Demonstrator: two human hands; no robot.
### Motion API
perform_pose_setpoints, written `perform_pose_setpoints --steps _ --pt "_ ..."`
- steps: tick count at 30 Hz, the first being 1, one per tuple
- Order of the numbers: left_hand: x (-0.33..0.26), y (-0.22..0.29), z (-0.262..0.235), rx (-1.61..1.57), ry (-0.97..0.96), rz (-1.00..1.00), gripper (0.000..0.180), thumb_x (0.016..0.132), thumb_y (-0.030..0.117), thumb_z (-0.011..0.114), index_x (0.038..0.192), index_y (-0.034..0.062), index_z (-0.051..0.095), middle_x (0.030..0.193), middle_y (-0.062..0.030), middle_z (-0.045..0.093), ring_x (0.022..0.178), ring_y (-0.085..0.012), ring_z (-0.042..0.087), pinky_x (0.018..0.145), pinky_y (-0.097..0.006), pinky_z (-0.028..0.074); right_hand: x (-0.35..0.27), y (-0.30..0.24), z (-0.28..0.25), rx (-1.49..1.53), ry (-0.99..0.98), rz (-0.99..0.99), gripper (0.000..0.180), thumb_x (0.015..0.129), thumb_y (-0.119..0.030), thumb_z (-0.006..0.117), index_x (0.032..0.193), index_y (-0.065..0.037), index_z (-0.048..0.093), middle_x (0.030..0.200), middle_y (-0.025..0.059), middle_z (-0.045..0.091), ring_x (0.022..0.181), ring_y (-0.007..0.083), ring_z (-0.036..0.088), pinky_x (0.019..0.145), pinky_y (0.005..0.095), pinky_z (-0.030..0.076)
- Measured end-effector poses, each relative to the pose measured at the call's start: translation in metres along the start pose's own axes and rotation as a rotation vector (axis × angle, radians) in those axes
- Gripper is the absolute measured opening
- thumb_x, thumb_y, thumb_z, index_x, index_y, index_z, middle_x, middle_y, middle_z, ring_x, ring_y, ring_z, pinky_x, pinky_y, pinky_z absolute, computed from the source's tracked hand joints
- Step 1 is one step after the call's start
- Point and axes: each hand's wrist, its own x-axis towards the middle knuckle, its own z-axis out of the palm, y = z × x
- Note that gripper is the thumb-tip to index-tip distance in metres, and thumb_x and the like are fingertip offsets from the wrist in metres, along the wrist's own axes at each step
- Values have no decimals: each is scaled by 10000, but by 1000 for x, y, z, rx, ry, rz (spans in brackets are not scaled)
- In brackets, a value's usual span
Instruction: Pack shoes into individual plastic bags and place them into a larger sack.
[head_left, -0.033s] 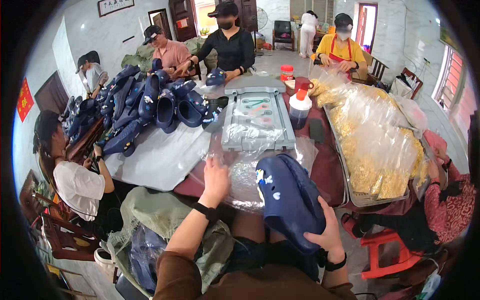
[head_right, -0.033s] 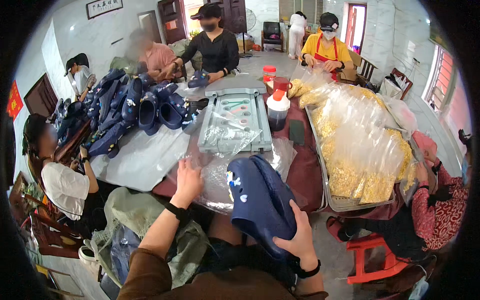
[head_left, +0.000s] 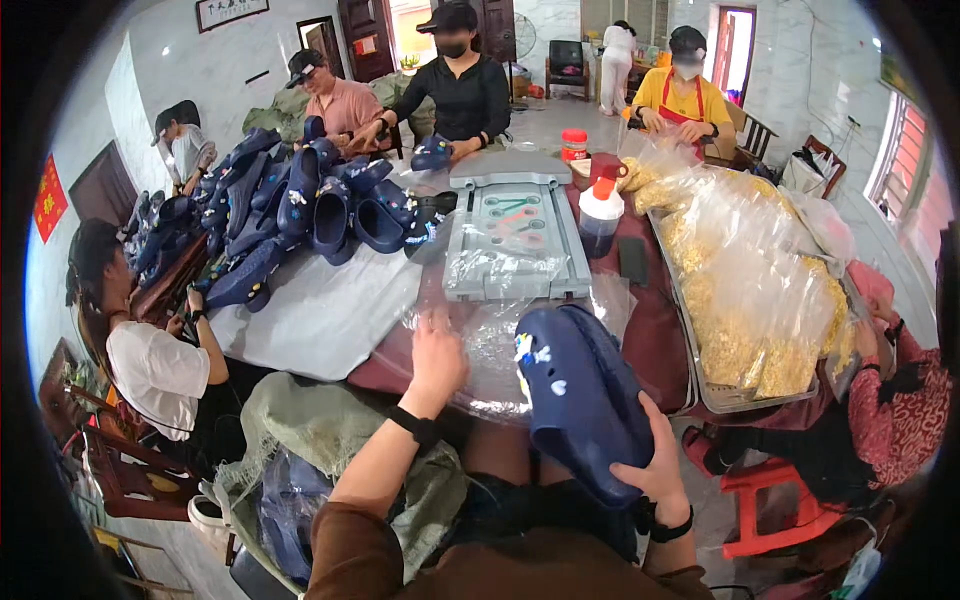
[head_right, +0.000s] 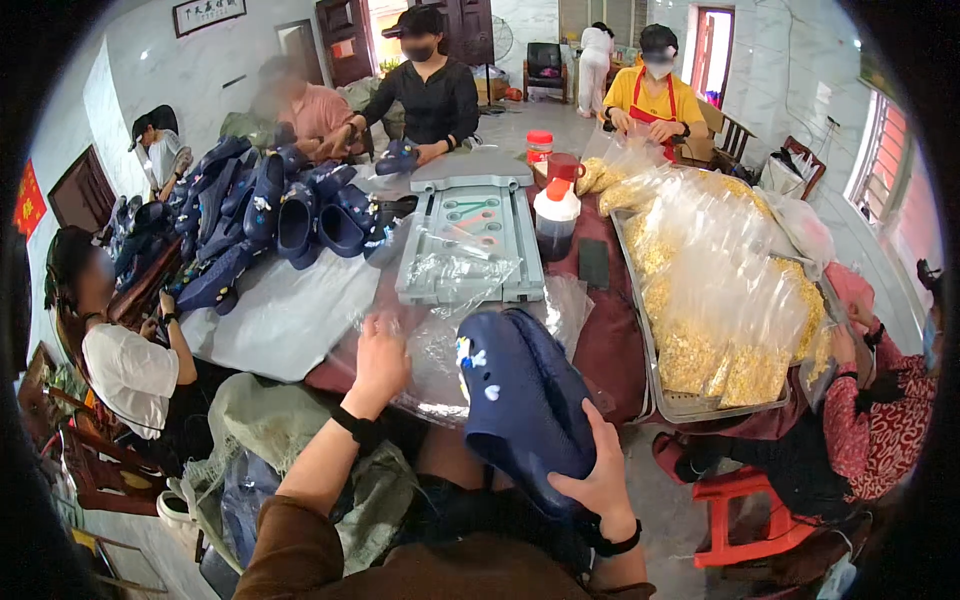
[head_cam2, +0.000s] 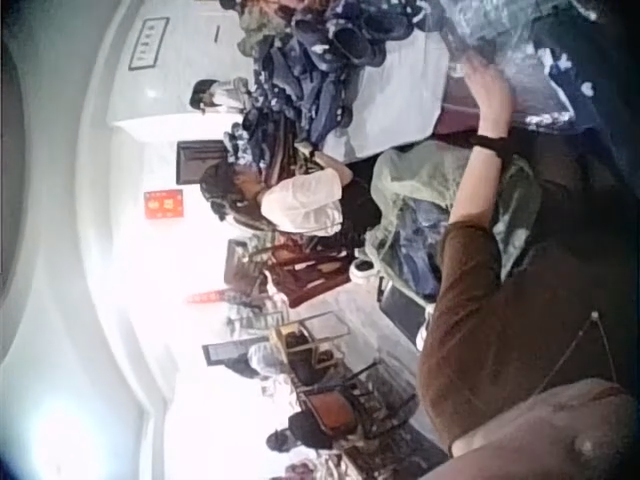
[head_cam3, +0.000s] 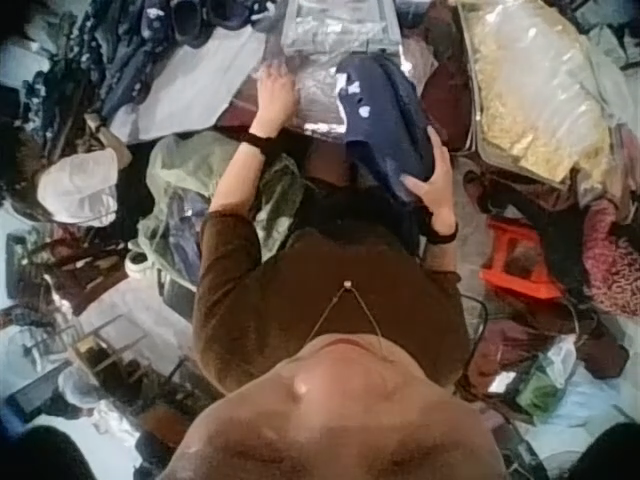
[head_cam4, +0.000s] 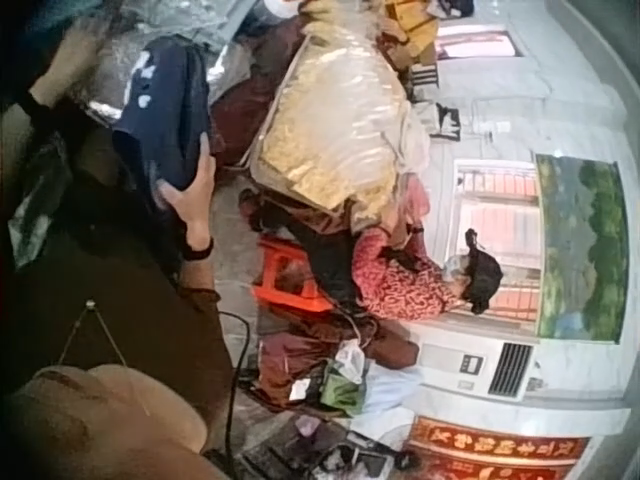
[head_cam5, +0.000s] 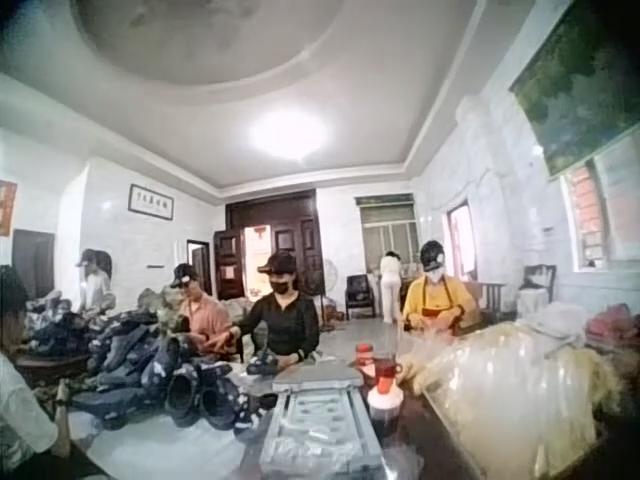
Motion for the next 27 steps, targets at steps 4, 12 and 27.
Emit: perform_pose_setpoints --steps 4,12,27 --pt "-7 38 -13 -69 -342 48 199 804 178 674 755 -6 728 1062 -241 679 1083 -402 634 864 -467 553 -5 8 5 416 78 101 1100 574 -214 823 1545 25 363 1502 205 454 1406 306 431 1178 396 309" --pt "-26 90 39 -803 -398 183 813 821 387 765 1437 -1 403 1368 -335 492 1307 -532 436 1088 -529 407 -5 -25 -10 80 166 -12 1097 565 -188 809 1552 -23 358 1403 212 499 1288 342 509 1109 416 380" --pt "-83 51 13 -402 -314 253 953 705 464 847 1480 64 465 1539 -399 276 1435 -565 273 1161 -580 316 14 -5 17 -324 253 15 1069 582 -248 841 1537 -87 387 1088 175 512 998 381 574 868 464 494"
